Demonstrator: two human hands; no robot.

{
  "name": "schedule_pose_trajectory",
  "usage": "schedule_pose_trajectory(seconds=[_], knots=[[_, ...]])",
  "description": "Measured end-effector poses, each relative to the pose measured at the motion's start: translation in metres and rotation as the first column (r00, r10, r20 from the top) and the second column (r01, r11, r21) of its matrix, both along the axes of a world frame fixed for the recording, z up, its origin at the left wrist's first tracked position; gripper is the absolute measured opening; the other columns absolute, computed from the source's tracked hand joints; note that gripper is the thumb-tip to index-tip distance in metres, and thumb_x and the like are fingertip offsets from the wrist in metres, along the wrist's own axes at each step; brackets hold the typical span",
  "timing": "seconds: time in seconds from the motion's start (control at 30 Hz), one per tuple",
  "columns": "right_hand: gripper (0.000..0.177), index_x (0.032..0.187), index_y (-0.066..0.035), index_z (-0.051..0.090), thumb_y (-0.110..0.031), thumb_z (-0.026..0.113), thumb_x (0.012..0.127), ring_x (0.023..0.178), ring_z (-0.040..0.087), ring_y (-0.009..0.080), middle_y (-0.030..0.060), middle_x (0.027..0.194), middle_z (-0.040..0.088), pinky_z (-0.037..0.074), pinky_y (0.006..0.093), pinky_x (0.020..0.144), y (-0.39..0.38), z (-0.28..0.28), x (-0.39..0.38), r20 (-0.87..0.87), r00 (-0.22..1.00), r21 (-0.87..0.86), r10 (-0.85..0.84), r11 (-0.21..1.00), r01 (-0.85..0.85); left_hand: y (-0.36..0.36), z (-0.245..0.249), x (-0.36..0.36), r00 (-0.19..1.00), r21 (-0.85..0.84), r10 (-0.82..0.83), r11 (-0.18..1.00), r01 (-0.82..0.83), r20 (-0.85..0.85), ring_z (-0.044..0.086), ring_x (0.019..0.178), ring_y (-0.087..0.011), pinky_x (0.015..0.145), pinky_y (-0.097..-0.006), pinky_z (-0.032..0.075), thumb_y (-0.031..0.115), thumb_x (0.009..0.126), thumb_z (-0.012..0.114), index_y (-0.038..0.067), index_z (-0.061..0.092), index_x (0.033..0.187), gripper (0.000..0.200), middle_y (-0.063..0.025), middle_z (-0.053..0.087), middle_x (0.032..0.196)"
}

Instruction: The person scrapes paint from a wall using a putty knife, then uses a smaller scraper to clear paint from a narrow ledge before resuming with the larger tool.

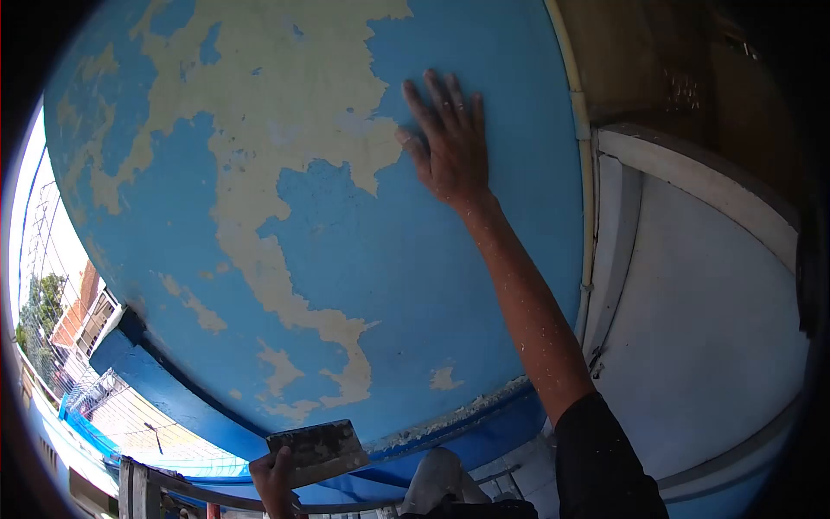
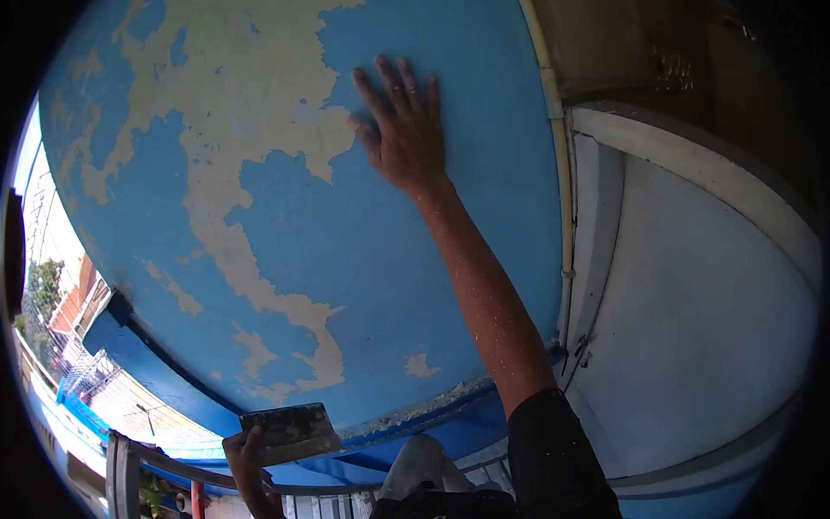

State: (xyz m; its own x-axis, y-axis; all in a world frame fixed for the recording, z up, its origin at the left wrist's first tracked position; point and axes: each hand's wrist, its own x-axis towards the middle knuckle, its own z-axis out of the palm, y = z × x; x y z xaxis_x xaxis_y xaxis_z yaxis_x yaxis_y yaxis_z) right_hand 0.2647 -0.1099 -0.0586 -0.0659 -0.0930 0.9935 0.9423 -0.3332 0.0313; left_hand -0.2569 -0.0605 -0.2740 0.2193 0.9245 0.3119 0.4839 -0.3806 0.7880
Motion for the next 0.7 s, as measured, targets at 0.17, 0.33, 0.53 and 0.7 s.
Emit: schedule_pose_trajectory(seconds=[0.17,0.33,0.53,0.7], knots=[[0.062,0.153,-0.012,0.036,-0.05,0.035,0.104,0.148,0.025,0.041,0.0181,0.158,0.033,0.015,0.0641,0.117,-0.029,-0.124,0.063,-0.319,0.948,0.112,0.001,0.993,0.037,-0.008,0.009,-0.031,0.963,-0.104,0.007,0.994,0.022,0.269,0.047,0.054,-0.0059,0.049,-0.0263,0.033,0.023,0.095,0.068,-0.003,0.067,0.069,0.037,0.0004,0.058,0.061],[0.079,0.157,0.0,0.018,-0.059,0.023,0.104,0.151,0.009,0.0437,0.0278,0.162,0.013,0.006,0.0645,0.118,-0.027,-0.363,0.019,-0.786,0.605,0.18,0.129,0.983,0.024,0.002,0.006,-0.011,0.872,-0.313,0.139,0.949,0.017,0.468,0.063,0.066,-0.0137,0.064,-0.0288,0.053,0.021,0.094,0.07,-0.005,0.069,0.089,0.027,-0.0096,0.069,0.08],[0.071,0.156,-0.004,0.027,-0.039,0.054,0.101,0.151,0.013,0.0421,0.0288,0.161,0.013,0.022,0.0563,0.12,-0.024,-0.496,-0.189,-0.78,0.619,-0.392,0.089,0.701,-0.595,0.007,0.002,-0.014,0.826,-0.23,0.218,0.967,-0.111,0.52,0.066,0.071,-0.0133,0.068,-0.0282,0.054,0.022,0.094,0.07,0.0,0.068,0.088,0.023,-0.0088,0.07,0.085],[0.047,0.134,-0.004,0.059,-0.008,0.064,0.087,0.138,0.043,0.041,0.0218,0.149,0.046,0.036,0.0509,0.114,-0.077,-0.568,-0.187,-0.842,0.501,-0.359,0.2,0.484,-0.798,0.005,0.005,-0.013,0.843,-0.236,0.262,0.957,-0.166,0.47,0.063,0.067,-0.0106,0.065,-0.0261,0.05,0.023,0.097,0.066,0.003,0.067,0.083,0.025,-0.0055,0.069,0.081]])
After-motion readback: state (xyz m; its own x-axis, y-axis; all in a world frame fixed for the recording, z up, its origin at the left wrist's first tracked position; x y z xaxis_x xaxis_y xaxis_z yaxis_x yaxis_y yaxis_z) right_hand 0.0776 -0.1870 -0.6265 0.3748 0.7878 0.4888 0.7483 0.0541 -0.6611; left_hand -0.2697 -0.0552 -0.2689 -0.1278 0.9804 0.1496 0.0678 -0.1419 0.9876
